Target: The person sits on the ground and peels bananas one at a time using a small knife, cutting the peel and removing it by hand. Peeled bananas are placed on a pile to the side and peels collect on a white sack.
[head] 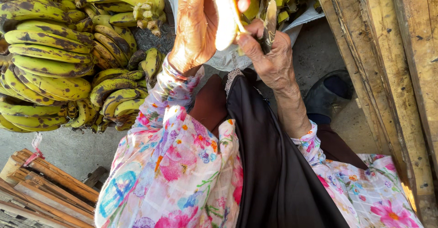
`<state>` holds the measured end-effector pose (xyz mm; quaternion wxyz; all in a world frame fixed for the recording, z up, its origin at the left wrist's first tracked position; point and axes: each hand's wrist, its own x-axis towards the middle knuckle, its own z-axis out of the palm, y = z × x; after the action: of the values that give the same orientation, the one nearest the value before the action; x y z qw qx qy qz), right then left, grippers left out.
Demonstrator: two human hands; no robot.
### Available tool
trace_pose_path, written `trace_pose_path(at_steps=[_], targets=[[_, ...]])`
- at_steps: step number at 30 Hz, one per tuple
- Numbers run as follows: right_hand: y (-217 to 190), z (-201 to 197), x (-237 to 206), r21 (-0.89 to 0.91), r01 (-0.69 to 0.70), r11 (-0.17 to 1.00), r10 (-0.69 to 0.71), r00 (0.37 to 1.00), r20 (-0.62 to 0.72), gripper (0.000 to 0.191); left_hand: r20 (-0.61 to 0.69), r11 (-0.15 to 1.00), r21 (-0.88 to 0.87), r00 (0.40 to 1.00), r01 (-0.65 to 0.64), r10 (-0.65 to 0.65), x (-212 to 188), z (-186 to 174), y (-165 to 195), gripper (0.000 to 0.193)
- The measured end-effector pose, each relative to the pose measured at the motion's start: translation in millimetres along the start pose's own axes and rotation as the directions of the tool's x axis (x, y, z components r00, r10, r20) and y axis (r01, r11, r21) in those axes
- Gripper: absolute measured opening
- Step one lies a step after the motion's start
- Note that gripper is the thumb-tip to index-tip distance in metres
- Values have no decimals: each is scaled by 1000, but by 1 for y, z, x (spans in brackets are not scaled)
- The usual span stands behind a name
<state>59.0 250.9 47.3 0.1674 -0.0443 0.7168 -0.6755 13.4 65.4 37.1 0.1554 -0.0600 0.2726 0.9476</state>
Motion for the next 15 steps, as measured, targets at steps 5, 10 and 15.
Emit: trace_pose_path(at_steps=[5, 10, 15], targets=[[1, -15, -5, -8, 86, 996, -86, 987, -133, 27, 124, 999, 46, 992, 17, -23, -4, -4, 3, 39], [-11, -36, -15, 156, 104, 982, -46, 941, -335, 22, 62, 970, 88, 971, 227, -232, -7, -3, 12, 47], [-29, -42, -10, 67, 12, 998, 6, 965, -263, 38, 82, 981, -41, 979, 191, -188, -3, -19, 13, 44]])
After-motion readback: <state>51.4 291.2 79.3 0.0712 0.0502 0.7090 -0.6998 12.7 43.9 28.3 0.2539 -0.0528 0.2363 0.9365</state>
